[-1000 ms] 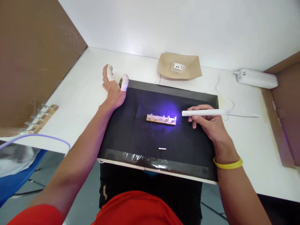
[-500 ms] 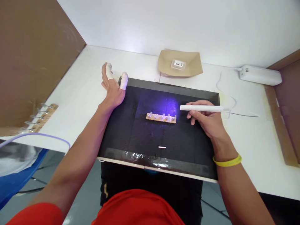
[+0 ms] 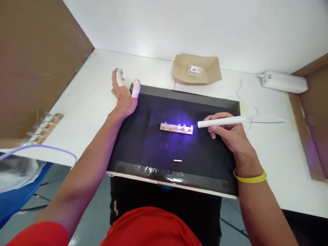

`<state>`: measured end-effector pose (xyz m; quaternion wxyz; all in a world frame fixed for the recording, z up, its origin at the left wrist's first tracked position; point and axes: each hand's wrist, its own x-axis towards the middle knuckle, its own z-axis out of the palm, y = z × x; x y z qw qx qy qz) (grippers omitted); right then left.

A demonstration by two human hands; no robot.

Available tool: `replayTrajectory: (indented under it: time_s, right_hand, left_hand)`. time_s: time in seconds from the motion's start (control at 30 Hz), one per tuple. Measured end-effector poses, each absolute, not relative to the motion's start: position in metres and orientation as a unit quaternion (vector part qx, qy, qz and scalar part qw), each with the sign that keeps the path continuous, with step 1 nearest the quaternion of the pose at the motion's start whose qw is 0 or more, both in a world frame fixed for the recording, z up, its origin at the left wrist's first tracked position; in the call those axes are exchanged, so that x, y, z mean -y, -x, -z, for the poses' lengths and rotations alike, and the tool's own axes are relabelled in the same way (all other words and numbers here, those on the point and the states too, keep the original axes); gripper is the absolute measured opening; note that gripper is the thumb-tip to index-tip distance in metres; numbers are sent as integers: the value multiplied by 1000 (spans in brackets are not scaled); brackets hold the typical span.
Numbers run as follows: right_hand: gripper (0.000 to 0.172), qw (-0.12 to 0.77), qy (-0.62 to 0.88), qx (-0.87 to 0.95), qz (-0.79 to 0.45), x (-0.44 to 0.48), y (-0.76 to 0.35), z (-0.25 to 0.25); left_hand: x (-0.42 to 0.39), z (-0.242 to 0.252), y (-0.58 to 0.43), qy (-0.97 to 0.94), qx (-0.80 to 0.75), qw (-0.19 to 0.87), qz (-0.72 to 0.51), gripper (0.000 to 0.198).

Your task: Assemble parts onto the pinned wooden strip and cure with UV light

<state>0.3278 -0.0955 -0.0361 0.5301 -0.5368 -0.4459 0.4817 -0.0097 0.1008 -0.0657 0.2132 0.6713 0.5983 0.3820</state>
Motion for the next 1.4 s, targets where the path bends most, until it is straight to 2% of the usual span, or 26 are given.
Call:
replayTrajectory:
  time_s: [0.5,0.87,1.1,1.27,1.4]
  right_hand:
    - [27,537,520,459,-480,99,-338,33]
    - [23,532,519,469,-477,103,-344,30]
    - [22,532,509,487,-470,104,-344,29]
    - [24,518,564,481,-427,113,-335,26]
    - [23,503,612,482,-374,133,-319,24]
  left_hand:
    - [-115,87,17,-678,-572,195,-419,88]
    - [-110,78,14,-679,-588,188,-397,87]
    - [-116,87,16,-681,-563,201,-424,89]
    - [-116,87,16,-689,-562,205,-410,95]
    - [-113,85,15,-686,-554,210,-421,92]
